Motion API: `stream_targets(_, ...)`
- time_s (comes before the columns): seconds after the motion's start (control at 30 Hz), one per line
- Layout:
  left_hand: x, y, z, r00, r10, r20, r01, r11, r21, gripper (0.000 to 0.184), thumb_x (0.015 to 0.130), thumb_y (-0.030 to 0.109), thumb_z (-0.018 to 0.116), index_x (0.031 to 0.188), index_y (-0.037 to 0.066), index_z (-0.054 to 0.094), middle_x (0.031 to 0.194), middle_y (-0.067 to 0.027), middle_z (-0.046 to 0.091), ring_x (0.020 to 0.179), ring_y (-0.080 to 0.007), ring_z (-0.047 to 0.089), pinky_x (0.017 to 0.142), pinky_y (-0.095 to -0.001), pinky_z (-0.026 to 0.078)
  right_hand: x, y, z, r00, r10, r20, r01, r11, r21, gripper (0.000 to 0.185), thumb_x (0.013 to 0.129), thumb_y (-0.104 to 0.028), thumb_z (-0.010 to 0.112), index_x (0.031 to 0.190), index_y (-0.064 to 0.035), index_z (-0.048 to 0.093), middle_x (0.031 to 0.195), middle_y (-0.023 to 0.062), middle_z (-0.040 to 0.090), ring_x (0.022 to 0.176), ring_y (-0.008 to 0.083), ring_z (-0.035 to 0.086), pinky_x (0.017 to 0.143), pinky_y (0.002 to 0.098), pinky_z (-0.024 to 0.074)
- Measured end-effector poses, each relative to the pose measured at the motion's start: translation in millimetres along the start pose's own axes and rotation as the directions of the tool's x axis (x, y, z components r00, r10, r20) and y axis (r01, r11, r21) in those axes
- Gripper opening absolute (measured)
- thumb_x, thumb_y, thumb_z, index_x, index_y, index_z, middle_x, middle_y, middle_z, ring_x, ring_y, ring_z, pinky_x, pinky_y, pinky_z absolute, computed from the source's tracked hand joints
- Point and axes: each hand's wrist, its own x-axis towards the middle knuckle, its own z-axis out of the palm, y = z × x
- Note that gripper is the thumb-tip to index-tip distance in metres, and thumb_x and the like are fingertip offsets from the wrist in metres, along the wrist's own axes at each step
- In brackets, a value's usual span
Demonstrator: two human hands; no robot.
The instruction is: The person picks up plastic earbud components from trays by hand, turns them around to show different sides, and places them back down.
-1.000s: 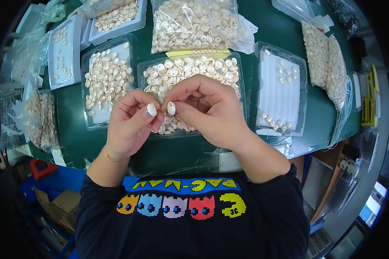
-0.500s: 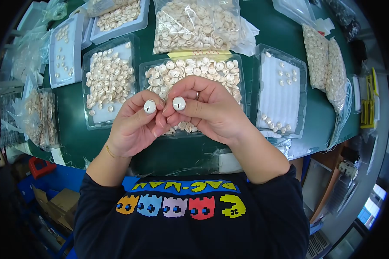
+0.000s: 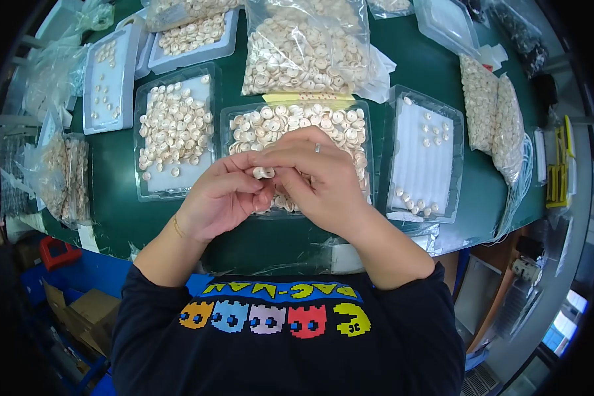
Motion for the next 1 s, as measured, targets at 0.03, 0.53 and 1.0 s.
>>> stream_targets(0.03,2,1,-3,1.0,-0.008,0.031,0.009,0.998,-0.063,0.019,0.085,0.003,0.051,0.102,-0.002,0.056,0.082,-0.009,0.061,0.067,-0.0119,0.054,0.063,-0.0233,0.045,1,2,0,1.0,-0.01,0.004,0.01,1.0,-0.004,0.013,0.079,0.002,0.057,0.091,-0.0027,0.062,0.091,0.0078,0.064,0.085,0.0204,0.059,0.075,0.0287,0.0468)
stream_targets(0.53,24,31,-37,0.469,0.821,0.326,0.066,-0.401,0.914,0.011,0.073,0.016,0.063,0.083,0.014,0.066,0.111,-0.0029,0.051,0.108,-0.0242,0.043,0.092,-0.0492,0.024,10,37,-17,0.978,0.154,-0.141,-0.196,0.911,-0.364,0.009,0.074,-0.005,0.063,0.082,-0.0061,0.064,0.08,0.0066,0.06,0.085,0.0258,0.052,0.075,0.0351,0.0421)
stream_targets(1.0,44,1,-35,0.631,0.677,0.38,-0.008,-0.483,0.875,0.008,0.071,0.018,0.065,0.077,0.012,0.063,0.118,-0.0049,0.049,0.115,-0.0275,0.039,0.095,-0.052,0.02,7,31,-17,0.964,0.232,0.13,-0.114,0.801,-0.587,0.011,0.068,-0.012,0.067,0.076,-0.0041,0.064,0.073,0.0081,0.059,0.075,0.0271,0.053,0.07,0.0362,0.0411)
